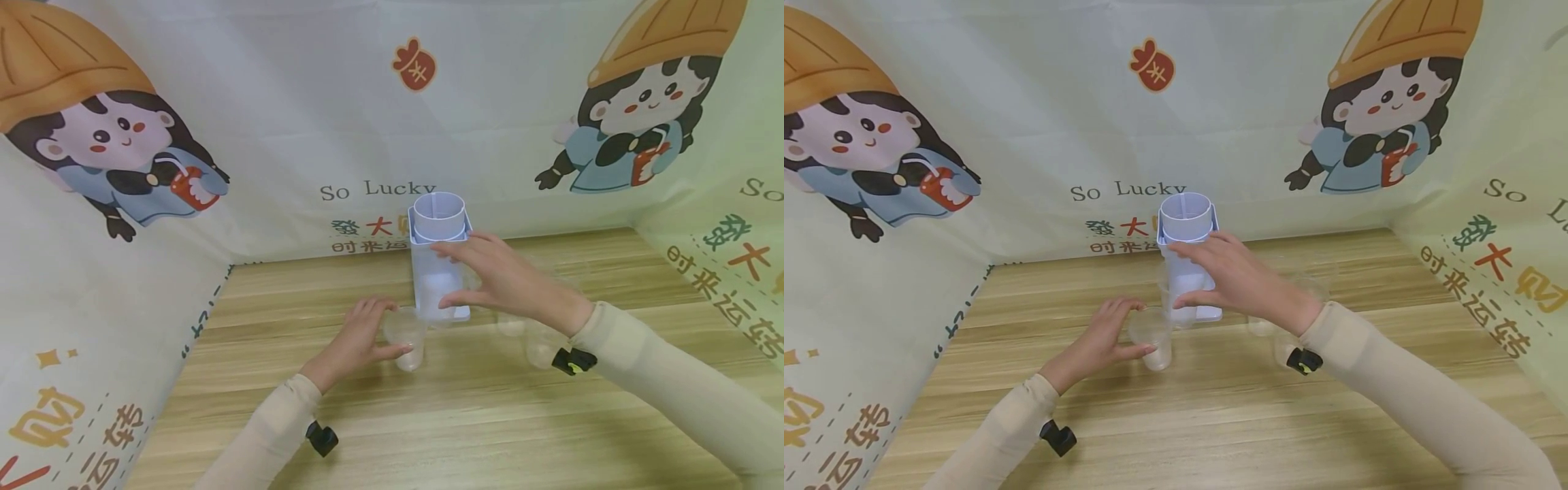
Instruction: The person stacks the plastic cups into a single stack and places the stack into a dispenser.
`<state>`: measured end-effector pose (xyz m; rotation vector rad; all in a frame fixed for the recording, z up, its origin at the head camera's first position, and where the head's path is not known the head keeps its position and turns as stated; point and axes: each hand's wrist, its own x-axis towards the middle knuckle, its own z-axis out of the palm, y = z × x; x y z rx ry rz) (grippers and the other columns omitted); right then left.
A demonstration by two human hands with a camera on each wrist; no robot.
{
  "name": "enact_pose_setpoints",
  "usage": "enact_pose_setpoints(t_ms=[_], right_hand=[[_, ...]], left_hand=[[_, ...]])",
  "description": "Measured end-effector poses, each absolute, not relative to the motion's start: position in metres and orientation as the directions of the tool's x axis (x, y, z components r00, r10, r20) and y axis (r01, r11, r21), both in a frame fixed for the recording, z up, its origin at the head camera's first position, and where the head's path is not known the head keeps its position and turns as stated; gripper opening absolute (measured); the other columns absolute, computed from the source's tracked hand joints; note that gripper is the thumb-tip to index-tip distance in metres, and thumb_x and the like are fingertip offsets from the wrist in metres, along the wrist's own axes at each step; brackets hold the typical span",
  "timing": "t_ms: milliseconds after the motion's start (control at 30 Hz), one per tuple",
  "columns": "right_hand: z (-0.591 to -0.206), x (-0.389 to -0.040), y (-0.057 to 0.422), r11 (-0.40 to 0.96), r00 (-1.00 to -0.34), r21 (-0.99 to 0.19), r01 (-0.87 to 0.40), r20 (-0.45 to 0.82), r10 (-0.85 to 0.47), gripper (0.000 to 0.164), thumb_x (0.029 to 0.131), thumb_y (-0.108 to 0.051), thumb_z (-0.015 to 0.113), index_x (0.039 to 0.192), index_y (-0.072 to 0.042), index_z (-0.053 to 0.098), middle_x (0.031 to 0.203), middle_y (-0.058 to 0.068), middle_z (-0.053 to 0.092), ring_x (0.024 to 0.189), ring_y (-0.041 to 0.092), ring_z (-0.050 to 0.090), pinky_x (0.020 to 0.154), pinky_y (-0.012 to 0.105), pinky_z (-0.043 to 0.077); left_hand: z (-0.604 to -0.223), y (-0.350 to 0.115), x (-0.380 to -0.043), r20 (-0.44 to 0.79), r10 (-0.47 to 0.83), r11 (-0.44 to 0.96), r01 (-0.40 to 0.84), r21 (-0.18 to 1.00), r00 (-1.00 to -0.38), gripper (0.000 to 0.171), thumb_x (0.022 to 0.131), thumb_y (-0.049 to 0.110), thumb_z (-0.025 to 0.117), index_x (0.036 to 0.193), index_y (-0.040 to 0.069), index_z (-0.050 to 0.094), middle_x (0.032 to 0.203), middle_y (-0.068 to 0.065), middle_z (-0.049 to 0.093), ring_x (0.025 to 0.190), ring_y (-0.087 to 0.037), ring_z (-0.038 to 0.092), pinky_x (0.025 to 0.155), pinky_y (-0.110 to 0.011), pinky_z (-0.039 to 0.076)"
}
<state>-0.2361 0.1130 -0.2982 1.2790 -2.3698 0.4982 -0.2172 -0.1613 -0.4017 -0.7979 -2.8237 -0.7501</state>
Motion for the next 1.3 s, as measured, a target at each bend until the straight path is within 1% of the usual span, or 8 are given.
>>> enact_pose_setpoints(t_ms=[100,400,667,833,1000,1133,1300], right_hand=[[-0.297,-0.237,0.107,0.505,-0.486,-0.115,-0.856,0.514,-0.707,0.082,0.074,-0.045,0.082,0.14,-0.005,0.052,0.125,0.012,0.07,0.113,0.026,0.066,0.111,0.052,0.037],[-0.3,-0.238,0.089,0.506,-0.484,-0.111,-0.855,0.521,-0.703,0.081,0.075,-0.045,0.081,0.139,-0.004,0.053,0.126,0.01,0.069,0.11,0.024,0.067,0.112,0.051,0.038],[-0.303,-0.24,0.08,0.492,-0.473,-0.108,-0.864,0.51,-0.718,0.079,0.077,-0.046,0.08,0.139,-0.004,0.053,0.132,0.01,0.066,0.121,0.025,0.062,0.113,0.051,0.038],[-0.305,-0.241,0.076,0.484,-0.457,-0.09,-0.87,0.514,-0.726,0.077,0.078,-0.045,0.079,0.139,-0.005,0.053,0.132,0.01,0.066,0.121,0.024,0.063,0.112,0.051,0.039],[-0.308,-0.241,0.072,0.485,-0.441,-0.06,-0.872,0.524,-0.728,0.077,0.078,-0.046,0.079,0.138,-0.005,0.054,0.134,0.009,0.065,0.124,0.025,0.061,0.111,0.052,0.039],[-0.313,-0.24,0.07,0.5,-0.447,-0.044,-0.865,0.52,-0.728,0.079,0.077,-0.049,0.078,0.138,-0.006,0.054,0.133,0.008,0.065,0.122,0.026,0.061,0.109,0.049,0.041],[-0.32,-0.24,0.067,0.516,-0.452,-0.019,-0.856,0.512,-0.731,0.08,0.077,-0.053,0.076,0.139,-0.006,0.055,0.131,0.007,0.067,0.116,0.026,0.062,0.105,0.045,0.044]], left_hand=[[-0.402,-0.162,-0.217,0.231,0.464,0.739,0.518,0.431,-0.855,0.069,0.081,0.041,0.08,0.132,0.005,0.049,0.138,-0.013,0.053,0.131,-0.034,0.044,0.115,-0.055,0.031],[-0.403,-0.163,-0.218,0.256,0.476,0.731,0.54,0.417,-0.842,0.069,0.081,0.039,0.08,0.132,0.004,0.049,0.137,-0.014,0.053,0.129,-0.034,0.045,0.113,-0.056,0.033],[-0.403,-0.163,-0.218,0.27,0.48,0.722,0.551,0.419,-0.835,0.07,0.08,0.037,0.081,0.131,0.003,0.049,0.136,-0.014,0.054,0.129,-0.035,0.045,0.112,-0.058,0.033],[-0.404,-0.163,-0.218,0.278,0.478,0.713,0.553,0.431,-0.833,0.072,0.079,0.036,0.082,0.133,0.003,0.048,0.135,-0.014,0.055,0.129,-0.035,0.045,0.112,-0.057,0.034],[-0.404,-0.162,-0.219,0.279,0.476,0.706,0.551,0.444,-0.834,0.074,0.079,0.036,0.082,0.135,0.003,0.047,0.136,-0.014,0.055,0.13,-0.034,0.045,0.112,-0.056,0.034],[-0.405,-0.162,-0.22,0.268,0.473,0.713,0.543,0.443,-0.84,0.073,0.08,0.037,0.081,0.134,0.003,0.047,0.135,-0.013,0.054,0.129,-0.034,0.045,0.112,-0.054,0.034],[-0.406,-0.163,-0.22,0.263,0.473,0.717,0.541,0.441,-0.841,0.074,0.08,0.039,0.081,0.135,0.003,0.046,0.134,-0.013,0.055,0.127,-0.033,0.046,0.111,-0.052,0.036]])
